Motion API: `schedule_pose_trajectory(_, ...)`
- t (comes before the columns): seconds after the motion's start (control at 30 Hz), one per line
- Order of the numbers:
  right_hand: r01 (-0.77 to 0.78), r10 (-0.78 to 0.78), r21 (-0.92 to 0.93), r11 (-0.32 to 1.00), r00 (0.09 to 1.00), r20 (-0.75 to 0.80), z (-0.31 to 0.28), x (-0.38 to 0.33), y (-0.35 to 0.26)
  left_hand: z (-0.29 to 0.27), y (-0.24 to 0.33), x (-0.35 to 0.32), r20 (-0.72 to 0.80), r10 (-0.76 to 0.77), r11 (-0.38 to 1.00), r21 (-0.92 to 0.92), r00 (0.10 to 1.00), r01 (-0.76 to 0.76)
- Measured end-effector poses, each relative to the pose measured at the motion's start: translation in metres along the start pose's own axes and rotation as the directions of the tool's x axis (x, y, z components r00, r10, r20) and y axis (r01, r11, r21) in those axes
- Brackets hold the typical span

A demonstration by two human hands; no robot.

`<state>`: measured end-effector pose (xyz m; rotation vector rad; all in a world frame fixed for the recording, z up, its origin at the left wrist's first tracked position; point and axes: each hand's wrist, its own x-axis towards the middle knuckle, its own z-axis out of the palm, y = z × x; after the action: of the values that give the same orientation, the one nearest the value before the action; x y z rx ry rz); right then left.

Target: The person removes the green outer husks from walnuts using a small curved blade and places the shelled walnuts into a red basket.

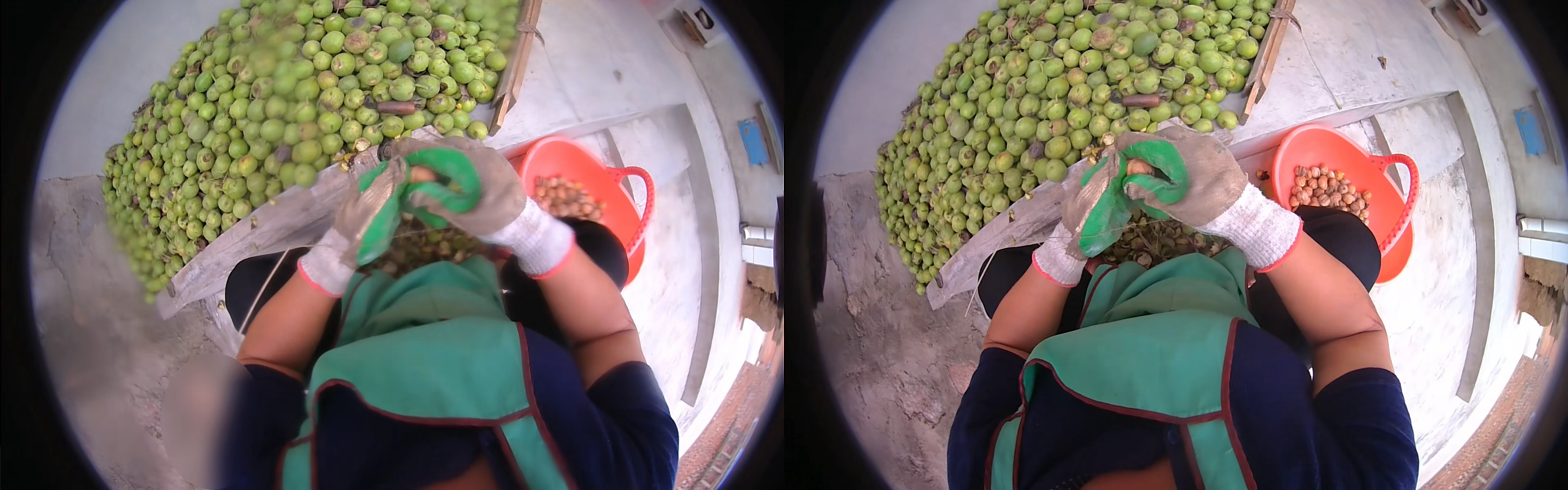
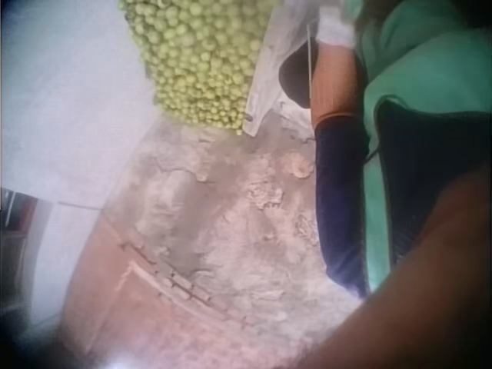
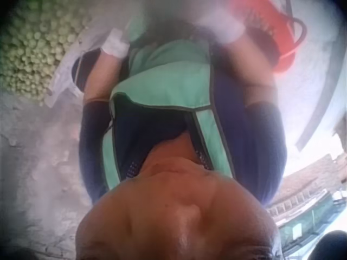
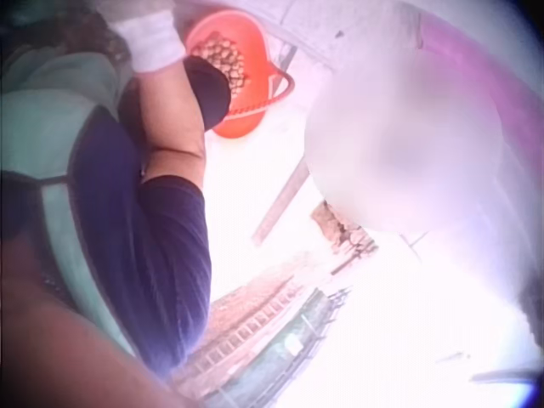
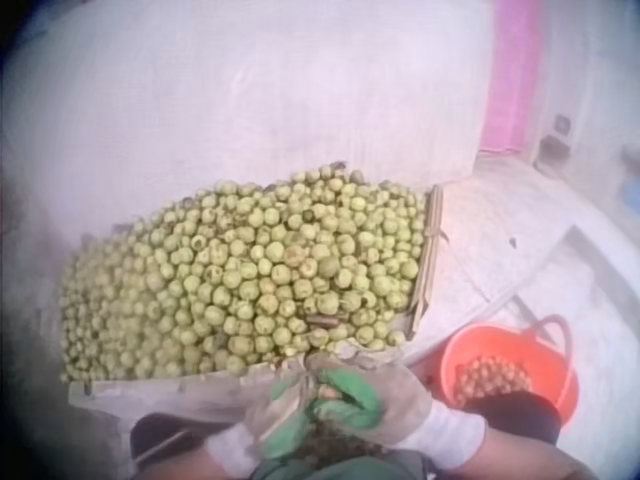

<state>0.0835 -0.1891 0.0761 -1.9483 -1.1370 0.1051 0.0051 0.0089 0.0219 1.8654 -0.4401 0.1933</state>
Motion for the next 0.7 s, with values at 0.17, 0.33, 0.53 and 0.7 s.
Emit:
schedule_pose_trajectory(0.17, -0.060, 0.057, 0.464, 0.884, 0.998, 0.019, 0.003, -0.008, 0.014, 0.010, 0.006, 0.003, 0.034, -0.458, 0.657, -0.660, 0.888, 0.364)
schedule_pose_trajectory(0.33, -0.156, 0.124, 0.721, 0.675, 0.988, 0.097, -0.010, -0.007, 0.006, -0.028, 0.032, 0.013, 0.004, -0.409, 0.902, 0.156, 0.912, 0.403)
schedule_pose_trajectory(0.53, -0.086, 0.031, 0.522, 0.848, 0.993, 0.114, -0.010, -0.007, 0.012, -0.025, 0.024, 0.011, 0.149, -0.584, 0.660, -0.485, 0.798, 0.574)
schedule_pose_trajectory(0.7, -0.007, 0.000, 0.147, 0.989, 0.999, 0.051, 0.001, -0.002, 0.007, -0.004, 0.015, 0.003, 0.067, -0.446, 0.577, -0.741, 0.893, 0.344)
